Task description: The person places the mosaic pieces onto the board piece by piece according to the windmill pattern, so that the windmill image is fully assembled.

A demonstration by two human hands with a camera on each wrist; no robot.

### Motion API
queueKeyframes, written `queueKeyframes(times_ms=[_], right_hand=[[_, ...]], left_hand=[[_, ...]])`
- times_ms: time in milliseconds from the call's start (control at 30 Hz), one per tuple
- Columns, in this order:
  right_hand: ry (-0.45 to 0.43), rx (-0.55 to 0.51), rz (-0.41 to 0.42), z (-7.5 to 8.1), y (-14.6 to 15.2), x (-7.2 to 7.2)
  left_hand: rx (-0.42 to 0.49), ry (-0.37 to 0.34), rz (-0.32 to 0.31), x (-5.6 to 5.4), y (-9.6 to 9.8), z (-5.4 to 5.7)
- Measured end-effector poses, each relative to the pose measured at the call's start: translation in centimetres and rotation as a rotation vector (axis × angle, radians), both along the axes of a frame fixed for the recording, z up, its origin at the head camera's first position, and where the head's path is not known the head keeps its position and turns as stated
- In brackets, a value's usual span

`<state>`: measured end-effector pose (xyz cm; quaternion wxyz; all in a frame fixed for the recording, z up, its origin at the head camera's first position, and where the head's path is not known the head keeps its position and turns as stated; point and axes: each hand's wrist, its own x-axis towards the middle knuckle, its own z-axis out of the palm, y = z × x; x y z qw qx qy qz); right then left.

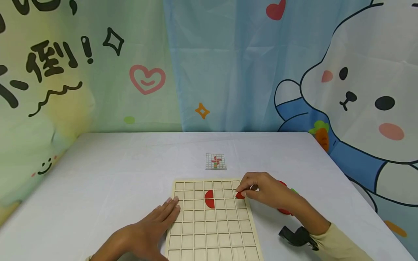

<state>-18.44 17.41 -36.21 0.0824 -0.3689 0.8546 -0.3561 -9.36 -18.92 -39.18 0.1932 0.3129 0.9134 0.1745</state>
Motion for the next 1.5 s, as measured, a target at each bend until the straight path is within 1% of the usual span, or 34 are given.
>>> queueKeyframes(times_ms=[233,367,567,767,933,1200,1500], right_hand=[[-0.019,-0.002,-0.003,-0.3,-0.7,-0.3],[-0.030,-0.010,0.022,-0.6,-1.3,-0.6],[-0.081,-0.026,0.067,-1.4,-2.4,-0.9],[-0.088,-0.045,0.104,-1.7,-3.3,-1.1],[-0.111,-0.046,0.116,-2.0,-4.0,-1.3],[-0.139,-0.023,0.161,-2.6,-4.9,-1.7],[-0.190,-0.005,0.135,-3.0,-5.2,-1.6]], left_hand=[[0.007,-0.005,-0.003,-0.1,-0.1,-0.1],[0.003,-0.004,-0.001,-0.1,0.0,-0.1],[0.010,-0.010,-0.002,-0.1,-0.1,-0.1],[0.008,-0.006,-0.003,-0.1,-0.1,0.0],[0.017,-0.020,0.002,-0.1,-0.1,0.0],[0.016,-0.019,0.001,-0.1,-0.1,-0.2],[0.008,-0.004,-0.005,-0.1,-0.2,-0.2]])
